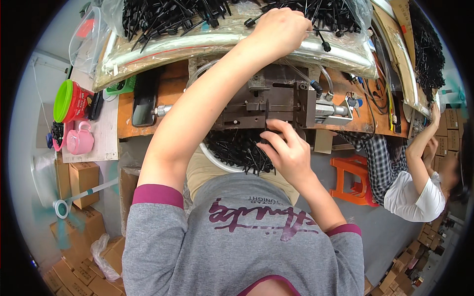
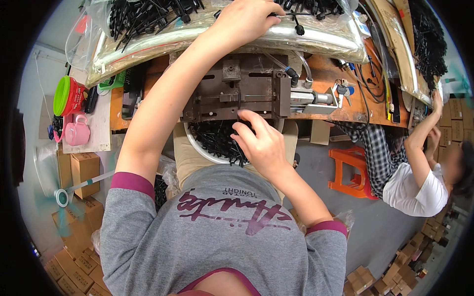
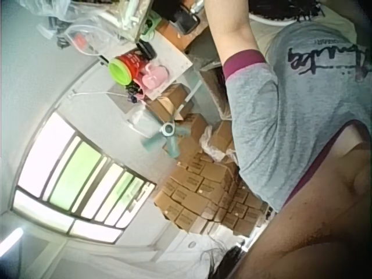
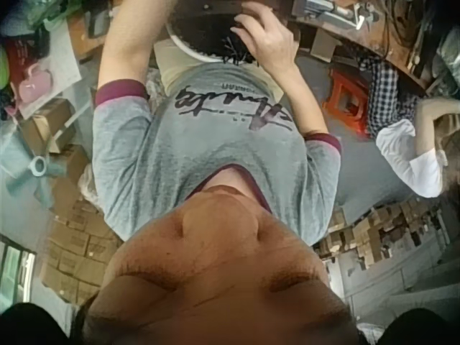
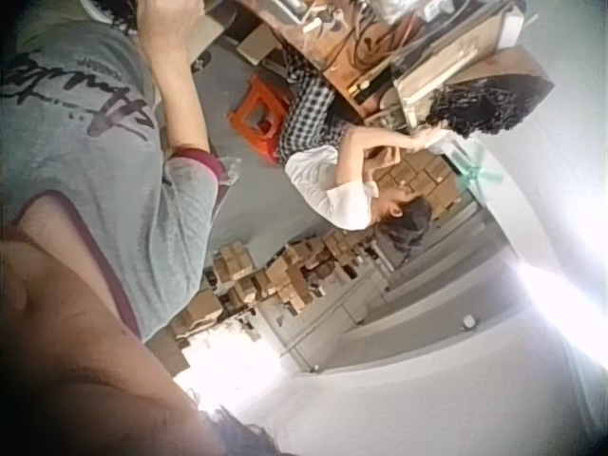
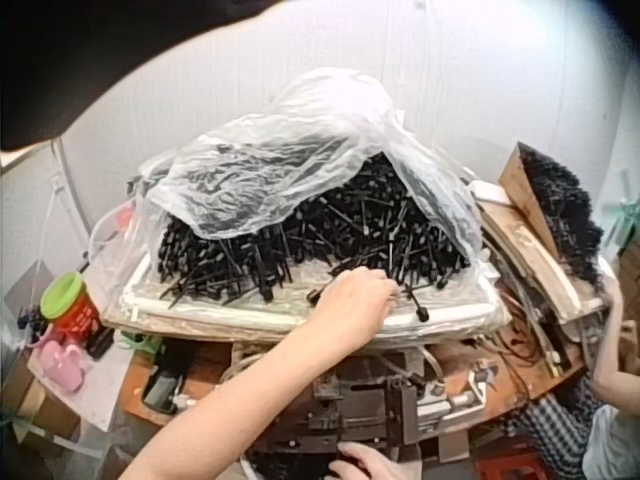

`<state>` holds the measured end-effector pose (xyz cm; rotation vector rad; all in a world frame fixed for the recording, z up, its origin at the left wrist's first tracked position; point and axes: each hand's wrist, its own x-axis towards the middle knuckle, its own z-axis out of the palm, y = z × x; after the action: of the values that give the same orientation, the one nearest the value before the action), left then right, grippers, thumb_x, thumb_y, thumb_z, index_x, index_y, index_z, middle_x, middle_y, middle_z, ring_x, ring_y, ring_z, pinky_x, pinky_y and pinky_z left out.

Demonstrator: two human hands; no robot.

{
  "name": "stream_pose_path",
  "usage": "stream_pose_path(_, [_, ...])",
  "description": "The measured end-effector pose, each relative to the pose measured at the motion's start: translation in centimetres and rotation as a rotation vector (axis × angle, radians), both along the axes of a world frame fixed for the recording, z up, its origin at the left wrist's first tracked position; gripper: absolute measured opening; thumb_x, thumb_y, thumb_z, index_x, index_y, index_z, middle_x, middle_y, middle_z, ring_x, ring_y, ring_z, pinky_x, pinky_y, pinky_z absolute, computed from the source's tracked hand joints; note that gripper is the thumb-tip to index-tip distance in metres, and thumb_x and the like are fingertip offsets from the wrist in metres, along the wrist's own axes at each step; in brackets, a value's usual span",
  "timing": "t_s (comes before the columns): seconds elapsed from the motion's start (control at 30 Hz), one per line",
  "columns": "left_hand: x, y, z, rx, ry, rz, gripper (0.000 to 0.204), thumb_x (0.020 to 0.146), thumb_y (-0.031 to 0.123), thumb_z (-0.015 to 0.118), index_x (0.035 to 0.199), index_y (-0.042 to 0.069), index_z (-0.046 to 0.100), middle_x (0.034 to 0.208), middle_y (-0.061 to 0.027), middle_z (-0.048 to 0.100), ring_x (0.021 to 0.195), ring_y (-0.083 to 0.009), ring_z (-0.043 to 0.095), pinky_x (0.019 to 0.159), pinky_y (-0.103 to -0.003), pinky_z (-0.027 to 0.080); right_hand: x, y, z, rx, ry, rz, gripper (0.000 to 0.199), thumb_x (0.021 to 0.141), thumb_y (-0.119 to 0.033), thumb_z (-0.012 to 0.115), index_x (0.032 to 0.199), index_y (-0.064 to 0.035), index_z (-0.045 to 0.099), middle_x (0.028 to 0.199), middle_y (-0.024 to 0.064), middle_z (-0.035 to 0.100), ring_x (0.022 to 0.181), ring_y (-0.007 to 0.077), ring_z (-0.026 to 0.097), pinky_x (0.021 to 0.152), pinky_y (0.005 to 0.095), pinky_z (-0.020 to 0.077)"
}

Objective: Assemble small black plastic components using a bench-mounted pneumatic press.

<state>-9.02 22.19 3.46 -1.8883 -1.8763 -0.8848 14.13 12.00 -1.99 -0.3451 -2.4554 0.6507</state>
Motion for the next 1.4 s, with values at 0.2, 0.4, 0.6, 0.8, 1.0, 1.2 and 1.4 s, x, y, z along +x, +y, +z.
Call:
stream_pose_path(0.2, [0.2, -0.7, 0.0, 0.091, -0.090, 0.010, 0.015, 0.082, 0.017, 0.066, 0.091, 0.009, 0.076, 0.093, -0.0097, 0.072, 0.088, -0.0290, 0.071, 0.077, -0.043, 0.057, -2.2, 0.6, -0.8, 0.313, -0.023, 0.035, 0.020, 0.067, -0.007, 0.069, 0.085, -0.0010, 0.061, 0.121, 0.0190, 0.067, 0.071, 0.0207, 0.066, 0.067, 0.0321, 0.0553])
stream_pose_path(0.4, [2.4, -10.3, 5.6, 0.013, -0.616, -0.183, 0.019, 0.080, 0.012, 0.073, 0.096, 0.004, 0.071, 0.095, -0.0109, 0.067, 0.092, -0.0272, 0.065, 0.080, -0.039, 0.053, -2.4, 0.5, -0.4, 0.301, -0.166, 0.012, 0.025, 0.068, -0.011, 0.076, 0.089, -0.0050, 0.063, 0.123, 0.0130, 0.067, 0.063, 0.0208, 0.065, 0.061, 0.0319, 0.0542])
stream_pose_path(0.6, [3.7, -17.1, 3.8, 0.061, -0.661, -0.193, 0.027, 0.076, 0.001, 0.080, 0.102, -0.001, 0.074, 0.122, -0.0124, 0.066, 0.093, -0.0166, 0.071, 0.078, -0.028, 0.061, -2.3, 2.2, 1.7, 0.157, -0.135, 0.085, 0.032, 0.072, -0.018, 0.082, 0.096, -0.0067, 0.065, 0.112, 0.0102, 0.070, 0.061, 0.0221, 0.067, 0.058, 0.0337, 0.0548])
stream_pose_path(0.8, [7.0, -22.1, -2.3, -0.049, -0.428, -0.035, 0.032, 0.073, 0.008, 0.082, 0.103, 0.003, 0.073, 0.131, -0.0127, 0.064, 0.093, -0.0225, 0.073, 0.077, -0.030, 0.060, -3.9, 8.8, 8.0, 0.057, 0.164, -0.205, 0.031, 0.079, -0.017, 0.080, 0.107, -0.0086, 0.070, 0.099, 0.0065, 0.068, 0.069, 0.0168, 0.064, 0.058, 0.0307, 0.0518])
stream_pose_path(1.0, [9.5, -21.7, -6.7, -0.087, -0.133, 0.059, 0.025, 0.074, 0.013, 0.079, 0.098, 0.008, 0.073, 0.131, -0.0098, 0.065, 0.066, -0.0183, 0.067, 0.062, -0.028, 0.054, -6.1, 16.0, 8.1, 0.161, -0.024, -0.310, 0.029, 0.086, -0.024, 0.075, 0.112, -0.0105, 0.073, 0.100, 0.0046, 0.064, 0.080, 0.0157, 0.058, 0.066, 0.0305, 0.0485])
stream_pose_path(1.2, [9.4, -20.5, -6.9, -0.149, -0.100, 0.105, 0.027, 0.072, 0.013, 0.080, 0.097, 0.008, 0.073, 0.131, -0.0086, 0.065, 0.058, -0.0185, 0.062, 0.059, -0.029, 0.052, -5.6, 13.3, 8.2, 0.067, 0.017, -0.220, 0.026, 0.079, -0.014, 0.081, 0.100, -0.0039, 0.071, 0.077, 0.0032, 0.062, 0.066, 0.0124, 0.059, 0.063, 0.0266, 0.0486])
stream_pose_path(1.4, [9.1, -20.9, -6.7, -0.223, -0.060, 0.108, 0.029, 0.072, 0.015, 0.081, 0.098, 0.008, 0.072, 0.128, -0.0076, 0.067, 0.057, -0.0188, 0.062, 0.059, -0.030, 0.053, -2.1, 6.9, 6.8, -0.510, 0.110, -0.073, 0.027, 0.073, -0.002, 0.085, 0.094, 0.0012, 0.068, 0.086, 0.0051, 0.067, 0.070, 0.0070, 0.064, 0.060, 0.0200, 0.0527])
